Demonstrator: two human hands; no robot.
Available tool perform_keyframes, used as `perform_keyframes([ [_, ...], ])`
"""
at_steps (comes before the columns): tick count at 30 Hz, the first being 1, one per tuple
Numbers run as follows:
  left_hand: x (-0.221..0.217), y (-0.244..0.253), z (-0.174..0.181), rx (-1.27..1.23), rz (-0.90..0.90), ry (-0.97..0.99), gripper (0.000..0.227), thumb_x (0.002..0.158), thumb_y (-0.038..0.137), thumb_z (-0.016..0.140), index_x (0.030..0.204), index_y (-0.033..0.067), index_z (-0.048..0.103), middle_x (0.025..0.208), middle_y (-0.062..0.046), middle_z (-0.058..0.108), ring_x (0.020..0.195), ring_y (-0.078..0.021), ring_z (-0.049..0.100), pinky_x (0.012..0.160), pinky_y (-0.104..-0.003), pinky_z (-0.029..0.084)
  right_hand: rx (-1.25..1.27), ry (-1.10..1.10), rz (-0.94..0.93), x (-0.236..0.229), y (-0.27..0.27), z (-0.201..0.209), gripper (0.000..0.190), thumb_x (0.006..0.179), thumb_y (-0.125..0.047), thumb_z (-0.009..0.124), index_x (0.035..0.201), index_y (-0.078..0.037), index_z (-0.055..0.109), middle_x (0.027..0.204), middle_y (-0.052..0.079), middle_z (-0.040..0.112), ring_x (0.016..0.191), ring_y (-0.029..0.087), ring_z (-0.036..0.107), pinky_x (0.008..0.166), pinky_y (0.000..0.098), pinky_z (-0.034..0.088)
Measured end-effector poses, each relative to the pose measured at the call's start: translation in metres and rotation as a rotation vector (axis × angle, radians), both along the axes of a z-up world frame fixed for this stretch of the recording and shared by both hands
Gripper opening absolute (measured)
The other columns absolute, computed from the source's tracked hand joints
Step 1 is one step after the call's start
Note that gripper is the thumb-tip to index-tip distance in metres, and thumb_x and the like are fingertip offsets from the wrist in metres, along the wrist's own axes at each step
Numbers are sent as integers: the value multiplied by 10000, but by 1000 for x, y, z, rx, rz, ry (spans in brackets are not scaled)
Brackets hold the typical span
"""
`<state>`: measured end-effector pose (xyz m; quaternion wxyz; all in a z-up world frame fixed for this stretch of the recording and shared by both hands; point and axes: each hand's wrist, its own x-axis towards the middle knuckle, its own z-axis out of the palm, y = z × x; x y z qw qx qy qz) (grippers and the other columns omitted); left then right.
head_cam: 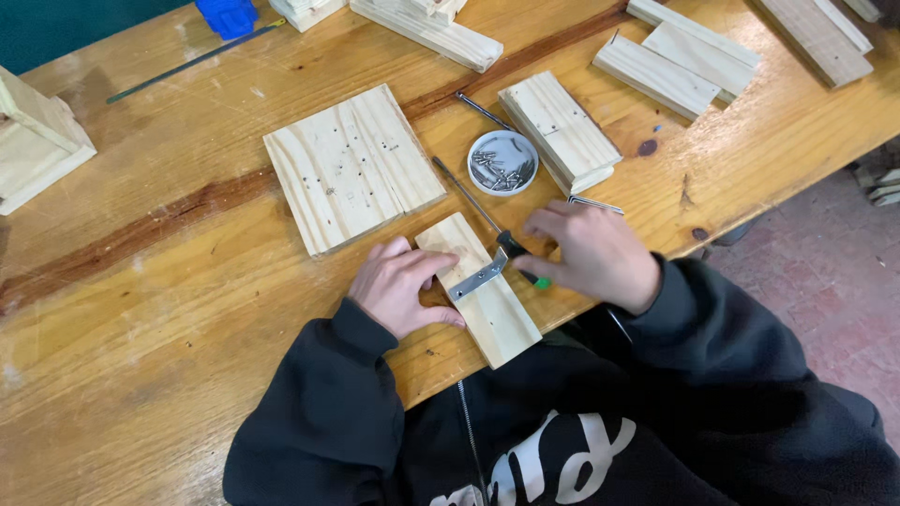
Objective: The person assembles a small wooden box by attaching metal brackets to wooden planks using a screwdriver and screws. They align the brackets, insert screws, and tighten them to join the pieces together.
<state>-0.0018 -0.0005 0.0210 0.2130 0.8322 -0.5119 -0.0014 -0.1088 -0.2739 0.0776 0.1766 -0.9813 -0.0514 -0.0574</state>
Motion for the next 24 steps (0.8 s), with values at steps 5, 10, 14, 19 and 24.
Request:
perform_keyframes([
  [5, 3, -3, -2, -21, 13, -2, 860, 586, 779, 811, 1275, 280, 691, 759, 53, 607, 860, -194, 522, 806, -397, 438, -3, -19, 12, 40, -20, 15, 280, 877, -314, 784, 1017, -78, 726, 897, 115, 731, 855, 375, 750, 724, 510, 599],
  [10, 4, -3, 2, -45, 15, -3, 821, 617, 745, 816, 1275, 271, 687, 743, 47, 578, 845, -205, 532, 810, -399, 439, -65, -103, 38, 104, -34, -27, 116, 897, -188, 734, 944, -89, 697, 868, 111, 695, 844, 410, 740, 731, 534, 598],
  [14, 6, -4, -3, -55, 24, 10, 814, 629, 761, 799, 1266, 265, 693, 732, 41, 568, 828, -210, 526, 806, -407, 450, -188, -108, -6, 130, -30, -50, 21, 922, -134, 700, 909, -120, 708, 846, 73, 707, 810, 344, 759, 724, 460, 616],
  [19, 6, -4, -4, -59, 34, 14, 813, 615, 766, 801, 1254, 273, 703, 713, 42, 581, 814, -211, 535, 810, -413, 467, -280, -40, -1, 138, -31, -46, 57, 878, -131, 752, 912, -140, 707, 860, 80, 727, 811, 335, 760, 729, 455, 620],
  [24, 4, -5, -1, -50, 27, 35, 806, 636, 735, 813, 1272, 255, 694, 728, 35, 582, 820, -213, 552, 808, -407, 477, -177, -15, 44, 136, -26, -35, 72, 884, -43, 709, 948, -74, 713, 898, 138, 722, 837, 368, 755, 747, 475, 620],
])
